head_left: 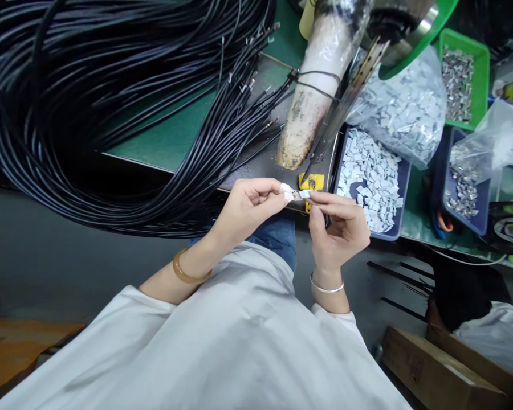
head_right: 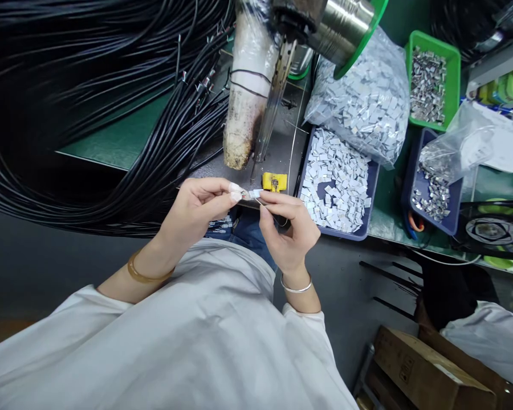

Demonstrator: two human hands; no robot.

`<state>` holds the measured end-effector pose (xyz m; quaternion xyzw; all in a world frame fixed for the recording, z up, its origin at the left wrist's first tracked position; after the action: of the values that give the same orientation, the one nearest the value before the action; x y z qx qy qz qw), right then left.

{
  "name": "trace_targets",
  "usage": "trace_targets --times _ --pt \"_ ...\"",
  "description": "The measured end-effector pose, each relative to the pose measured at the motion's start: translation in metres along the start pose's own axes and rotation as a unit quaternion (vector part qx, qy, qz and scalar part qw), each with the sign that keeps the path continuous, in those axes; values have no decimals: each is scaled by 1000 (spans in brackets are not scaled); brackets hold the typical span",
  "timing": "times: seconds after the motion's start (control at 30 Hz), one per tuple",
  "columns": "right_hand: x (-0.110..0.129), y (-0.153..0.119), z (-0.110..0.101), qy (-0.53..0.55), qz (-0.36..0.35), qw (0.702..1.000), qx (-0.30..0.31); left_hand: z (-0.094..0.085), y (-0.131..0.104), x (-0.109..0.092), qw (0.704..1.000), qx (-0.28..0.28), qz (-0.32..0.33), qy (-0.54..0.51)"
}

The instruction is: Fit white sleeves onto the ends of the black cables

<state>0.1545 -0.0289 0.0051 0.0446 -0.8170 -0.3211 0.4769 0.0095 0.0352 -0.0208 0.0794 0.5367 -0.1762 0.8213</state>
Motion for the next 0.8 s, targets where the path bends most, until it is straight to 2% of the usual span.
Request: trace_targets --times 0.13,0.23,0.57,0.8 --pt "6 0 2 -66 -89 994 -5 1 1 -1 1000 0 10 0" --pt "6 -1 3 -96 -121 988 -8 2 3 -4 999 -17 25 22" --pt "-7 4 11 -64 -33 997 15 5 9 -5 992 -80 52 86" --pt "3 10 12 -87 -75 993 10 5 10 -11 990 -78 66 97"
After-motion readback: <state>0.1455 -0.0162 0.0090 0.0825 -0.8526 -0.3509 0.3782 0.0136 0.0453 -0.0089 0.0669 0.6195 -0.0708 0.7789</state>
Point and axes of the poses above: each hand's wrist, its own y-axis towards the middle knuckle, its own z-axis out of the palm, x = y × z, the point moved 5 cm from there along y, towards the middle knuckle, and after that the axes turned 3 degrees about z, right-handed, at the moved point
